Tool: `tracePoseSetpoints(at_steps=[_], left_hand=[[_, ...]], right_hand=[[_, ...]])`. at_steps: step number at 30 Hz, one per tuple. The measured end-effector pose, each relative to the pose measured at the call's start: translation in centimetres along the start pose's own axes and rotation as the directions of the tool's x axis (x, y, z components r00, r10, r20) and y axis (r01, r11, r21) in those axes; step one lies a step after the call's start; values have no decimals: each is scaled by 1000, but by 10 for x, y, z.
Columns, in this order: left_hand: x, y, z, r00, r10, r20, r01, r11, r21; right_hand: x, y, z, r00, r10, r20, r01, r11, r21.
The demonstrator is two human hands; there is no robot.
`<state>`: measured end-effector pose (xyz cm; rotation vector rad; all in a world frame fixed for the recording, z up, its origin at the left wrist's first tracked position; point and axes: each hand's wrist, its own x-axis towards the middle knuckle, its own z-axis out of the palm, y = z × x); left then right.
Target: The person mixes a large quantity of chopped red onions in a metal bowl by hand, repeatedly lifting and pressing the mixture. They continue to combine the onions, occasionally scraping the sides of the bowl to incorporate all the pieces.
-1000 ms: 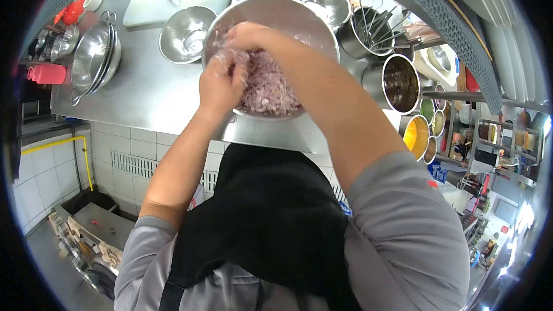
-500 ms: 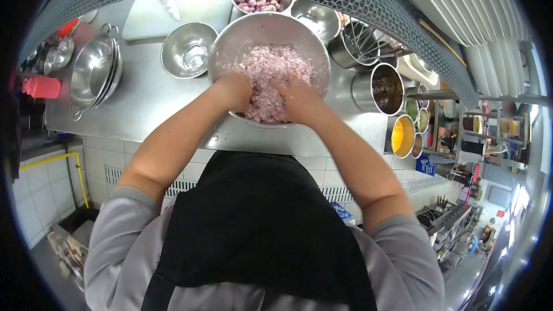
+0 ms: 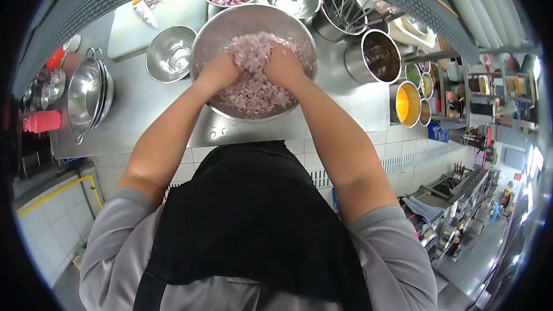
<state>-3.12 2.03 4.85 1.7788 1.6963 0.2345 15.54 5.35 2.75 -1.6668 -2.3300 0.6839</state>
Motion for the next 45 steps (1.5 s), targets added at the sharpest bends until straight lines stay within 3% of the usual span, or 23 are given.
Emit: tracePoseSetpoints(at_steps=[2,4,8,9,11,14,16,17,19,20,23,25,30,32,33,34,35,37,39,41,42,44,45], left_hand=[[3,3,-8,998,-9,-69,9,1000,-2],[3,8,-15,978,21,-209,-28,999,-32],[15,-6,-5,973,63,-224,-62,998,13],[18,-9,-8,972,68,-224,-65,998,21],[22,-16,-12,943,331,40,-323,875,360],[7,-9,-26,990,136,43,-142,962,234],[6,-21,-7,975,196,108,-222,914,339],[7,-29,3,952,249,176,-302,850,430],[-18,-1,24,990,-38,137,-16,925,379],[-29,17,28,963,29,267,-141,900,412],[-24,15,47,966,158,203,-224,905,362],[-27,17,27,978,197,73,-169,944,-283],[1,26,-10,935,344,-89,-347,938,-22],[19,30,7,988,140,63,-153,942,298],[27,31,20,986,147,74,-163,939,302],[33,31,36,977,-73,200,148,908,-393],[36,33,46,887,-154,434,460,355,-814],[35,42,47,870,-223,439,491,450,-746],[39,45,51,856,-285,431,515,535,-669],[44,29,57,872,-163,462,487,192,-852],[38,34,52,867,-163,471,497,203,-844],[22,49,31,936,-159,315,345,217,-913],[25,46,29,931,-232,283,356,393,-848]], right_hand=[[-3,-14,-14,999,17,-48,-17,1000,-6],[-9,-36,-32,961,274,-23,-265,947,183],[-8,-31,-20,916,400,-43,-351,847,400],[-9,-29,-22,926,368,79,-355,783,511],[-10,-21,-27,929,317,192,-366,702,611],[-18,-14,-44,888,210,409,-420,735,533],[-30,-6,-47,939,66,337,-114,986,125],[-33,-9,-43,940,67,334,-116,985,130],[-37,-17,-30,910,86,405,38,957,-289],[-33,-12,-23,912,87,401,36,957,-288],[-21,7,-13,938,159,307,-115,981,-156],[-24,17,-33,987,-1,161,17,995,-98],[-53,0,-65,962,186,199,-156,975,-159],[-55,4,-53,949,256,185,-216,953,-212],[-54,10,-31,963,253,90,-236,957,-166],[-55,15,-13,967,256,-4,-255,960,-118],[-50,21,-2,962,272,-6,-271,957,-108],[-33,30,8,916,364,170,-397,753,524],[-37,31,8,911,382,158,-389,665,637],[-46,17,-3,917,372,142,-323,488,811],[-46,14,-2,913,382,143,-326,475,817],[-48,10,0,916,399,45,-330,683,652],[-54,-1,-19,915,378,141,-383,705,597]])
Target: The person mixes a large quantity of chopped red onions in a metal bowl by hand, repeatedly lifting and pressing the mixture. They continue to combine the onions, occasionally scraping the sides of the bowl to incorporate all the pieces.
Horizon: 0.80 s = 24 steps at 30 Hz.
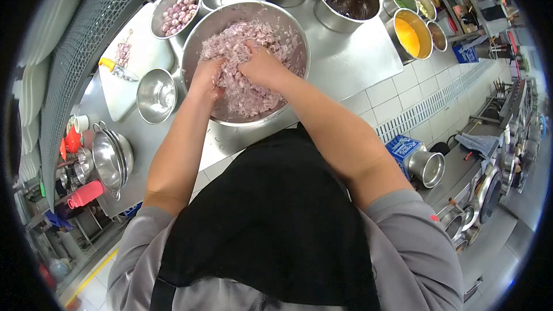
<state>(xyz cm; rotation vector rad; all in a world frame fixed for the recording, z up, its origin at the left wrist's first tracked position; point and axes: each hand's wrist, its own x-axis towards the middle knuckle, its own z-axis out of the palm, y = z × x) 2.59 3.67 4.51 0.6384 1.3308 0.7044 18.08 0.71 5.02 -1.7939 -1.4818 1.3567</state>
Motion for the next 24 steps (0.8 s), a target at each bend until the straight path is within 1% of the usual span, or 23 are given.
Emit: tracePoseSetpoints(at_steps=[1,3,4,5,6,7,8,9,10,11,12,13,14,15,16,17,18,19,20,21,22,24], left_hand=[[6,-2,-5,1000,-7,0,7,1000,17],[19,-13,-14,970,232,72,-242,950,195],[19,-13,-17,942,316,115,-336,900,278],[20,-13,-19,942,313,121,-334,899,282],[19,-10,-20,937,330,111,-345,838,423],[19,-9,-21,931,350,101,-345,758,554],[22,-10,-22,931,351,96,-343,757,556],[24,-9,-19,900,402,168,-426,730,534],[25,-9,-18,861,450,237,-505,699,506],[23,-11,-16,862,451,232,-503,701,506],[7,-3,-3,847,488,211,-524,699,487],[-2,2,4,830,525,189,-546,695,467],[12,-7,-2,900,423,106,-430,825,367],[13,-4,0,900,424,101,-430,825,366],[14,0,2,959,282,24,-283,953,112],[14,2,4,993,118,-7,-117,980,-163],[8,8,8,993,118,-9,-118,979,-168],[0,16,13,999,28,23,-21,966,-259],[-5,21,15,996,-58,63,76,936,-344],[-2,19,13,997,-55,61,73,934,-350],[4,15,10,996,-37,86,66,930,-362],[2,15,12,993,-16,114,58,924,-377]], right_hand=[[0,3,1,1000,6,-3,-6,1000,17],[7,11,-2,993,-115,-16,116,987,114],[19,20,0,994,-107,-24,109,986,124],[34,30,6,986,-166,-1,165,981,-98],[42,37,9,975,-219,38,220,923,-316],[29,20,1,975,-220,40,221,923,-315],[14,3,-7,979,-203,20,199,932,-301],[4,-10,-13,983,-185,1,177,941,-288],[8,-7,-9,982,-187,7,181,940,-288],[16,-1,-2,986,-125,-113,103,977,-187],[21,1,2,973,-50,-224,34,997,-75],[26,5,1,974,-54,-220,38,996,-78],[30,9,0,973,-41,-227,39,999,-12],[28,6,-3,972,-26,-232,40,998,53],[25,3,-6,973,-30,-229,42,998,50],[22,0,-10,987,-17,-163,24,999,41],[15,-6,-14,995,-3,-95,6,1000,30],[8,-10,-17,996,-5,-92,7,1000,25],[1,-14,-18,978,-189,-93,182,980,-81],[-5,-16,-18,928,-366,-75,348,919,-183],[-9,-14,-11,927,-369,-72,351,918,-187],[-10,-2,8,901,-404,-159,307,851,-427]])
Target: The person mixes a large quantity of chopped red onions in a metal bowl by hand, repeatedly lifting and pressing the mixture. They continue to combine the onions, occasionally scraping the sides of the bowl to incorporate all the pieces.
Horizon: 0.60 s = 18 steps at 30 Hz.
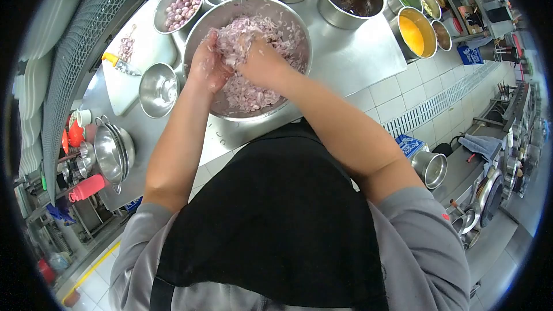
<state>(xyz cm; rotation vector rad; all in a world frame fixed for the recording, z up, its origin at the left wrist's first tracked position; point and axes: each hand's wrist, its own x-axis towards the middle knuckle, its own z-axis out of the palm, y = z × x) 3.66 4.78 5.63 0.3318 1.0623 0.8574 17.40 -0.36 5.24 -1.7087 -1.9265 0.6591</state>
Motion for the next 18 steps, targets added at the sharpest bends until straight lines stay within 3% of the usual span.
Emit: tracePoseSetpoints(at_steps=[2,4,6,8,11,12,15,17,18], left_hand=[[-17,1,13,988,-51,145,55,998,-23],[-13,-8,6,984,-48,171,58,997,-49],[-14,-9,1,981,-39,192,55,996,-76],[-22,-6,-3,996,-3,89,-11,988,154],[-40,-1,5,999,46,22,-50,960,275],[-40,-4,6,999,52,17,-54,962,268],[-35,-9,2,986,149,-68,-136,977,166],[-28,-7,-7,985,165,-54,-134,923,360],[-26,-5,-9,983,170,-65,-137,928,347]], right_hand=[[0,3,13,999,-40,-23,39,999,-4],[1,3,13,996,-80,-44,80,997,-7],[10,4,5,994,2,110,-22,984,175],[12,4,-6,993,24,114,-45,982,181],[16,-3,-19,985,125,122,-146,974,174],[18,-4,-21,971,204,121,-222,962,161],[26,14,-9,969,245,34,-247,958,148],[25,16,-13,967,252,41,-255,952,167],[24,14,-19,962,270,42,-273,943,191]])
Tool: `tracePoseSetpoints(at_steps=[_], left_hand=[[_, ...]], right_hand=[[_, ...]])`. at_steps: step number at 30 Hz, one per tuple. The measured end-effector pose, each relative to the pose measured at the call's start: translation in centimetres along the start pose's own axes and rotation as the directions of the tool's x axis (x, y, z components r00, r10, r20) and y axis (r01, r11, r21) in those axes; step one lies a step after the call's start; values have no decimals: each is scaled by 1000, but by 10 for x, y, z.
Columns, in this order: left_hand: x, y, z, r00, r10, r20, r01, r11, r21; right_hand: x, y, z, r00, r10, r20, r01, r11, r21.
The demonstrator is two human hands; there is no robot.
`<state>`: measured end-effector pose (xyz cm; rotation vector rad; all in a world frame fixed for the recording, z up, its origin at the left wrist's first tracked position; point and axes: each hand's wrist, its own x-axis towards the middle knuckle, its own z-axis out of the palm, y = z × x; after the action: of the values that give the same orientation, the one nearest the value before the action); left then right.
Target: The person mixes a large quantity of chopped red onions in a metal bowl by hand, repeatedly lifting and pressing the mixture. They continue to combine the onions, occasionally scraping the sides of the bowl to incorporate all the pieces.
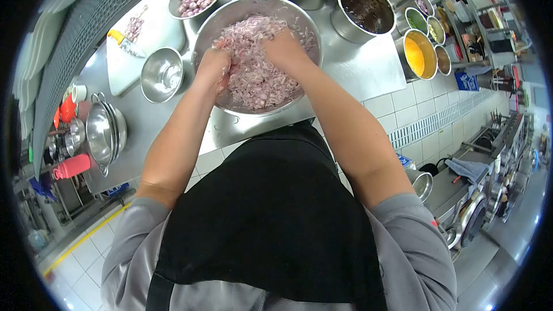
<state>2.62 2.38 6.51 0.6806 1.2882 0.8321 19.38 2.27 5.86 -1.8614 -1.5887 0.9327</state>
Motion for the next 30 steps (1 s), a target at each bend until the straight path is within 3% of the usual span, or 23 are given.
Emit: tracePoseSetpoints(at_steps=[2,3,5,6,10,13,15,16,18,19,21,22,24,25,27,30], left_hand=[[5,0,-3,990,140,-8,-134,963,235],[12,-2,-6,989,141,-35,-131,968,216],[26,-13,-9,934,352,-52,-268,792,549],[19,-8,-4,918,375,-131,-256,811,527],[13,12,-15,937,340,-79,-213,736,643],[12,15,-25,952,304,23,-228,661,715],[9,17,-28,940,231,251,-329,422,845],[5,16,-28,939,233,254,-333,425,842],[-6,10,-28,928,159,337,-372,347,861],[-5,3,-27,928,160,338,-373,349,860],[2,-25,-18,933,143,330,-358,286,889],[-3,-36,-10,933,163,320,-357,325,876],[-3,-40,0,923,252,290,-363,320,875],[-6,-40,2,910,330,251,-357,320,877],[-6,-29,-4,914,282,290,-382,367,848],[-11,-10,-9,841,419,343,-483,291,826]], right_hand=[[0,-3,-6,999,18,46,-18,1000,-13],[1,-4,-7,996,47,76,-45,999,-18],[2,1,-7,989,27,145,-31,999,24],[3,3,-8,983,24,185,-39,996,77],[-6,-16,-29,970,-18,244,34,997,-64],[-12,-24,-36,990,-57,127,76,986,-150],[-10,-25,-42,975,38,218,-8,990,-139],[-12,-25,-43,976,39,216,-8,990,-144],[-17,-25,-45,952,129,279,-23,935,-354],[-18,-17,-39,952,129,278,-23,934,-356],[-20,16,-15,858,-58,510,164,972,-165],[-22,25,-3,862,-59,503,164,972,-166],[-29,23,16,931,-261,254,336,884,-325],[-30,17,13,932,-258,256,334,884,-326],[-28,3,2,966,-83,244,168,921,-352],[-13,9,-6,957,-159,244,245,892,-380]])
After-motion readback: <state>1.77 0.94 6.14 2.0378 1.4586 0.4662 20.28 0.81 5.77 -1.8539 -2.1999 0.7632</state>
